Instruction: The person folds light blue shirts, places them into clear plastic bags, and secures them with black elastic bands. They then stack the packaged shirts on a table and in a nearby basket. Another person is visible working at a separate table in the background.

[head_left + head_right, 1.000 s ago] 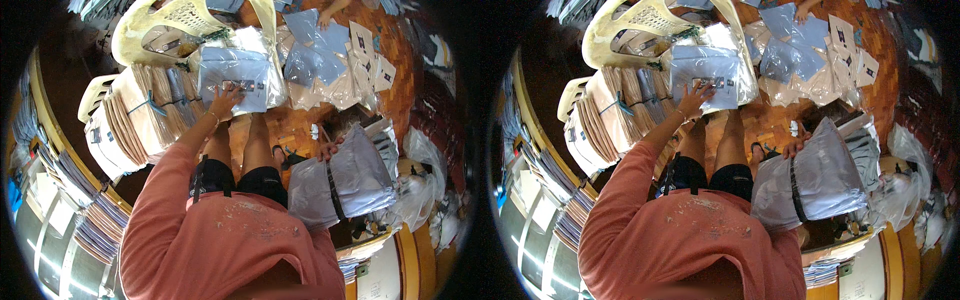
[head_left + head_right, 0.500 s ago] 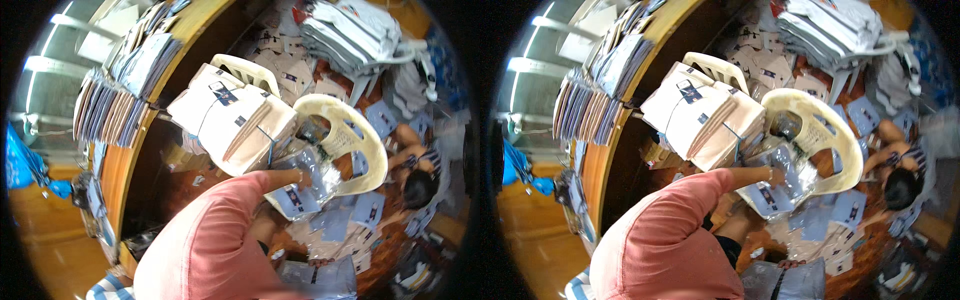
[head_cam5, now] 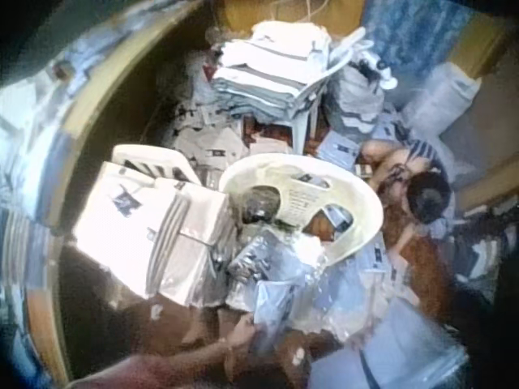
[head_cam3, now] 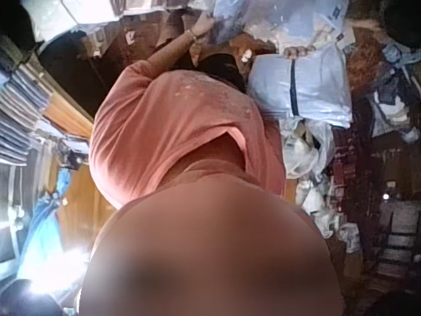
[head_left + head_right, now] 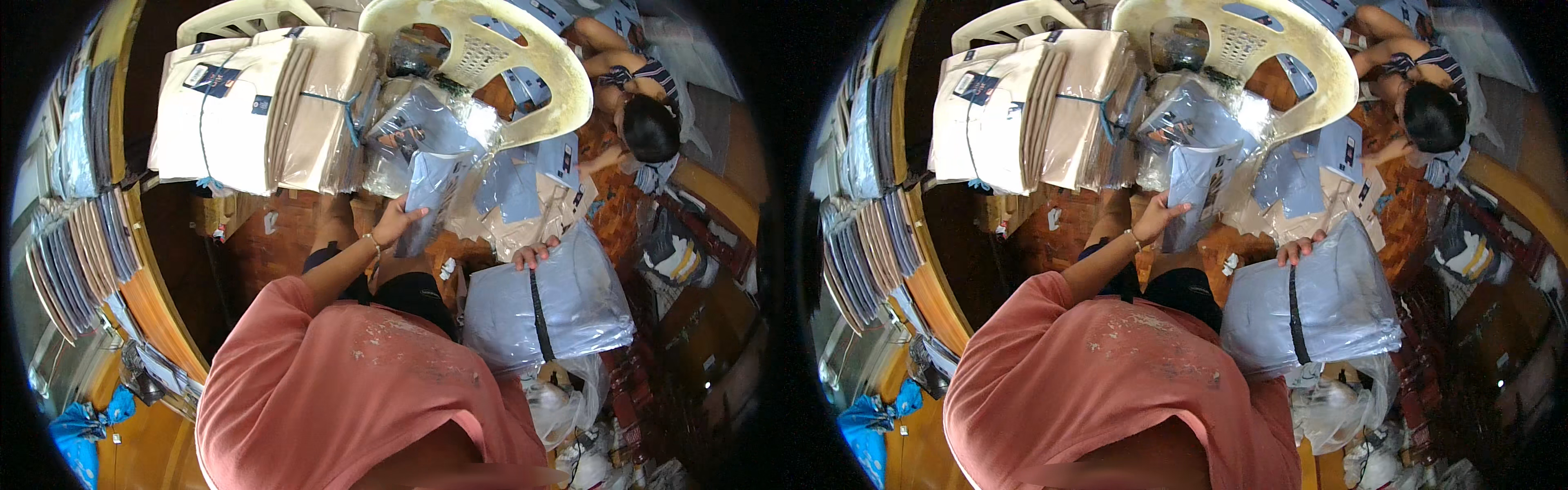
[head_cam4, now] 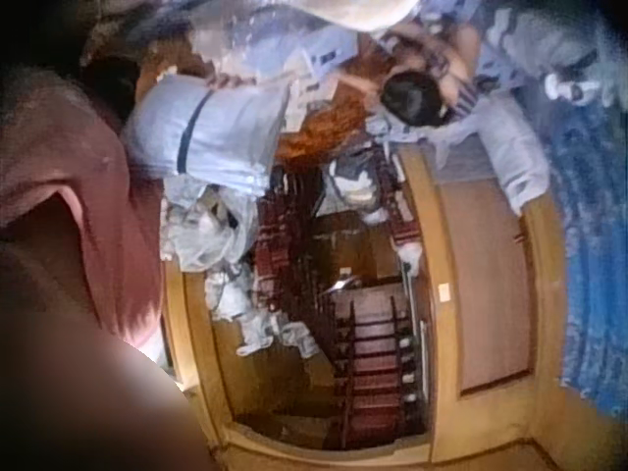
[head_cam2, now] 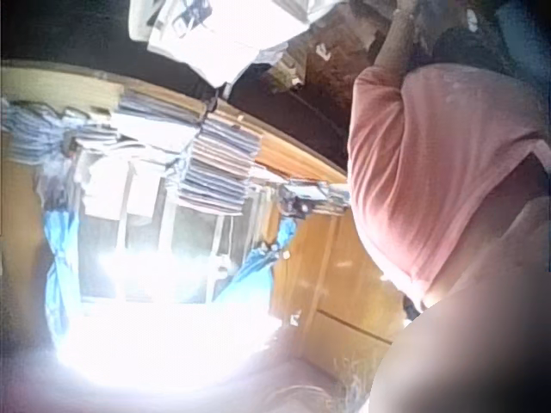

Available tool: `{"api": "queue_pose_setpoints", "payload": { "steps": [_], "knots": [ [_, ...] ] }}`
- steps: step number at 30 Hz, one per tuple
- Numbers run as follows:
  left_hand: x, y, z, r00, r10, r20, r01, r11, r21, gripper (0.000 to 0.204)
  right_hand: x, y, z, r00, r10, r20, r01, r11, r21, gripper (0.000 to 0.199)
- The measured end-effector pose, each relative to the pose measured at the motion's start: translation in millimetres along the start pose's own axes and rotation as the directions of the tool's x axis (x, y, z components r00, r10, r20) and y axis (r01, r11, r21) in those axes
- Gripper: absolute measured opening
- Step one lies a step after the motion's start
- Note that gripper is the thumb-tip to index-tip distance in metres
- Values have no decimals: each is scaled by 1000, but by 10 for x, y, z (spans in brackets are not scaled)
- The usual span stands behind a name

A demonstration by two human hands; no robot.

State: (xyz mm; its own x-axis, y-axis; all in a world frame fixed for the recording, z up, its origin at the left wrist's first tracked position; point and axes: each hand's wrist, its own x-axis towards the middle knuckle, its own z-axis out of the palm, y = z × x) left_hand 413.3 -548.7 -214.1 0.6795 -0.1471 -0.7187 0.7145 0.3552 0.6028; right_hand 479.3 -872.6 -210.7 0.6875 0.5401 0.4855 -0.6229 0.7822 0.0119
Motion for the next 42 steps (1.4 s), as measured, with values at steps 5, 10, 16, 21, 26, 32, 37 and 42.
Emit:
{"api": "queue_pose_setpoints", "payload": {
  "steps": [5,10,16,21,26,32,37,42],
  "knots": [
    [225,-62,100,991,-57,-120,7,922,-388,34,-93,138,177,998,-32,-48,29,998,-55,46],
    [1184,-625,-356,816,-154,-557,-120,898,-424,31,-250,133,303,992,-26,-120,24,999,-21,49],
    [1624,-829,-424,636,-164,-754,-204,907,-369,77,-333,95,341,990,-25,-141,19,999,-40,49],
    [1636,-622,-342,608,-235,-758,-136,910,-391,76,-365,94,409,991,-29,-134,21,998,-56,50],
    [1453,-207,28,389,-198,-900,159,976,-146,77,-379,125,475,990,-37,-137,27,997,-74,50],
    [1530,-374,-178,506,102,-856,64,986,155,64,-319,150,542,992,-26,-126,15,996,-83,50],
    [1636,-127,-3,638,211,-740,-432,894,-118,63,-356,150,589,989,-30,-144,17,996,-92,50],
    [1475,130,-75,823,-166,-543,-60,925,-374,83,-323,183,621,987,-45,-157,27,993,-115,50]
  ]
}}
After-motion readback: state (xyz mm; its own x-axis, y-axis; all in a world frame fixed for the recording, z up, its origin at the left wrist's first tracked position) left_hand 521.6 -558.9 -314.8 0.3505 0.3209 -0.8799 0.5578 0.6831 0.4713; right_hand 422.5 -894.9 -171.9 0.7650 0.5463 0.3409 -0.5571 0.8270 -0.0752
